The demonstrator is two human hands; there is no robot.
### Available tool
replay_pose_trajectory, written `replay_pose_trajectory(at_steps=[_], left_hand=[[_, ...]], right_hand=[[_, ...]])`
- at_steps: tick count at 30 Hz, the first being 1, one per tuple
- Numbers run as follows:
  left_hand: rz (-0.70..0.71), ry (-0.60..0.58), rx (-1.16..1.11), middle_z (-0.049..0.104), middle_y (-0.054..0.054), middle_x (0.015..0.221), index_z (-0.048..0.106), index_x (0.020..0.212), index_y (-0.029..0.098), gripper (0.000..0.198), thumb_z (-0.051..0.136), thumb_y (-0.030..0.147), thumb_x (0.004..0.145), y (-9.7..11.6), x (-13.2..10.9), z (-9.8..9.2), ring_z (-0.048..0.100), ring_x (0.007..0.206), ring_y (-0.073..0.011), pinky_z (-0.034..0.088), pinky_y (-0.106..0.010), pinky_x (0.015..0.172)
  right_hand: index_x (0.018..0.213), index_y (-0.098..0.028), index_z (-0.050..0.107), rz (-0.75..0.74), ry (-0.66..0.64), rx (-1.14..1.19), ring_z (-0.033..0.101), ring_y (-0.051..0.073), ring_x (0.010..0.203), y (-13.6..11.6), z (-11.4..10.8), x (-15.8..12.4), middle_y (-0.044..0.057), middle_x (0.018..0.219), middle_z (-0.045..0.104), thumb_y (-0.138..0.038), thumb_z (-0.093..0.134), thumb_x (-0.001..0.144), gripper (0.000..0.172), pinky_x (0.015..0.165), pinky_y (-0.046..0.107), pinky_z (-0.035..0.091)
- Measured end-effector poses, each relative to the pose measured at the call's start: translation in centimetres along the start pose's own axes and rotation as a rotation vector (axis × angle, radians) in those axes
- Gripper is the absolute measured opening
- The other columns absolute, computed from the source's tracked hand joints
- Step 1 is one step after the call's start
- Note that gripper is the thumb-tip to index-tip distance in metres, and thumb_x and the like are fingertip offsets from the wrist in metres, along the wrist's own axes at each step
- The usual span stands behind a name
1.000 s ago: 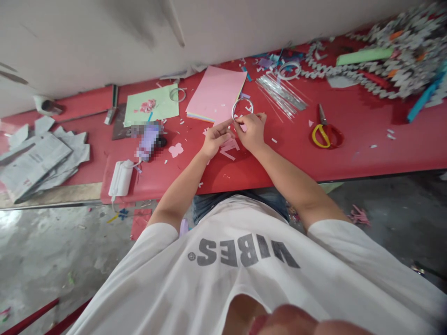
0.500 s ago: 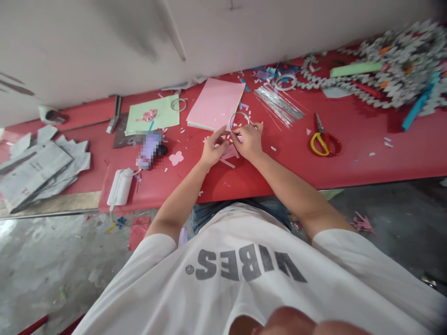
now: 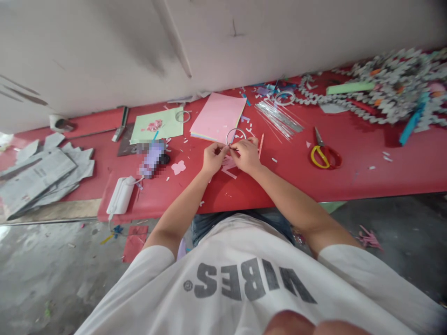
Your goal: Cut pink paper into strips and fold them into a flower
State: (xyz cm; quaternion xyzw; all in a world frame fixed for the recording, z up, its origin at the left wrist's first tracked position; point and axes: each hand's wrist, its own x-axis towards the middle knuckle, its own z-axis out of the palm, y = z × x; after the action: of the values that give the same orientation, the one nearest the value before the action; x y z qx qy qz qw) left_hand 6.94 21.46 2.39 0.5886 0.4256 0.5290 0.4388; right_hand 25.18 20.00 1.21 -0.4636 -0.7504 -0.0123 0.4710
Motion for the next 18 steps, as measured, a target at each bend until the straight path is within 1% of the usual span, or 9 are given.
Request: replay_pose_trajectory(at_steps=[4, 6, 8, 10, 12, 14, 16, 17, 18], left_hand=[[-0.045, -0.07, -0.147, 0.063, -0.001, 0.072, 0.074, 0.086, 0.019, 0.045, 0.09, 0.061, 0.092, 0.0, 0.2, 0.5, 0.053, 0.063, -0.0124, 0.045, -0.026, 0.062], [-0.067, -0.085, -0.227, 0.056, 0.001, 0.07, 0.066, 0.082, 0.021, 0.055, 0.084, 0.071, 0.096, 0.0, 0.6, 0.2, 0.049, 0.061, -0.0115, 0.047, -0.026, 0.063], [-0.091, -0.026, -0.356, 0.052, 0.002, 0.074, 0.058, 0.083, 0.023, 0.057, 0.08, 0.073, 0.1, -0.1, 1.3, -0.7, 0.049, 0.063, -0.011, 0.052, -0.027, 0.066], [-0.128, 0.081, -0.514, 0.055, 0.002, 0.081, 0.056, 0.086, 0.024, 0.053, 0.087, 0.065, 0.097, -0.4, 2.3, -2.0, 0.052, 0.066, -0.01, 0.054, -0.026, 0.069], [-0.152, 0.138, -0.549, 0.06, 0.001, 0.087, 0.057, 0.087, 0.024, 0.054, 0.097, 0.06, 0.09, -1.0, 3.1, -3.3, 0.054, 0.066, -0.0086, 0.054, -0.025, 0.067], [-0.123, 0.145, -0.474, 0.065, 0.0, 0.09, 0.056, 0.085, 0.024, 0.058, 0.098, 0.064, 0.085, -1.7, 3.6, -4.1, 0.055, 0.066, -0.0081, 0.053, -0.025, 0.065], [-0.072, 0.133, -0.378, 0.068, -0.001, 0.091, 0.056, 0.085, 0.023, 0.061, 0.094, 0.072, 0.085, -2.2, 3.7, -4.1, 0.057, 0.066, -0.0083, 0.053, -0.026, 0.065], [-0.062, 0.123, -0.344, 0.07, -0.002, 0.092, 0.058, 0.086, 0.023, 0.061, 0.093, 0.074, 0.085, -2.4, 3.6, -3.9, 0.057, 0.066, -0.0082, 0.053, -0.026, 0.066], [-0.067, 0.115, -0.324, 0.073, -0.003, 0.094, 0.061, 0.087, 0.023, 0.06, 0.093, 0.074, 0.085, -2.4, 3.4, -3.6, 0.058, 0.066, -0.0079, 0.053, -0.026, 0.067]], right_hand=[[0.094, -0.026, 0.066, 0.05, 0.037, 0.102, 0.073, 0.026, 0.083, -0.8, 0.4, 0.1, 0.004, 0.09, 0.08, -0.033, 0.065, 0.109, 0.016, 0.103, 0.051, 0.044], [0.093, -0.026, 0.063, 0.05, 0.076, 0.15, 0.072, 0.025, 0.081, -1.1, 0.5, 0.1, 0.003, 0.089, 0.079, -0.034, 0.064, 0.109, 0.018, 0.101, 0.05, 0.045], [0.093, -0.026, 0.062, 0.029, 0.123, 0.183, 0.072, 0.025, 0.08, -0.9, 0.3, 0.2, 0.003, 0.087, 0.077, -0.034, 0.064, 0.109, 0.018, 0.101, 0.05, 0.046], [0.094, -0.025, 0.064, 0.032, 0.118, 0.162, 0.073, 0.025, 0.084, -0.1, -0.2, 0.3, 0.003, 0.088, 0.078, -0.033, 0.063, 0.109, 0.018, 0.104, 0.05, 0.046], [0.094, -0.024, 0.068, 0.089, 0.032, 0.06, 0.074, 0.028, 0.091, 1.3, -0.9, 0.4, 0.005, 0.092, 0.08, -0.031, 0.064, 0.109, 0.017, 0.109, 0.054, 0.043], [0.091, -0.023, 0.072, 0.172, -0.113, -0.072, 0.073, 0.03, 0.096, 2.9, -1.6, 0.4, 0.006, 0.094, 0.081, -0.027, 0.068, 0.106, 0.016, 0.113, 0.059, 0.042], [0.085, -0.022, 0.073, 0.225, -0.241, -0.146, 0.072, 0.032, 0.099, 4.1, -2.1, 0.5, 0.008, 0.095, 0.08, -0.024, 0.071, 0.102, 0.017, 0.113, 0.062, 0.044], [0.084, -0.021, 0.073, 0.239, -0.274, -0.159, 0.072, 0.033, 0.1, 4.5, -2.2, 0.5, 0.009, 0.097, 0.08, -0.023, 0.072, 0.1, 0.016, 0.112, 0.062, 0.045], [0.084, -0.021, 0.073, 0.244, -0.279, -0.158, 0.072, 0.033, 0.102, 4.6, -2.3, 0.5, 0.01, 0.099, 0.08, -0.024, 0.073, 0.099, 0.015, 0.111, 0.062, 0.047]])
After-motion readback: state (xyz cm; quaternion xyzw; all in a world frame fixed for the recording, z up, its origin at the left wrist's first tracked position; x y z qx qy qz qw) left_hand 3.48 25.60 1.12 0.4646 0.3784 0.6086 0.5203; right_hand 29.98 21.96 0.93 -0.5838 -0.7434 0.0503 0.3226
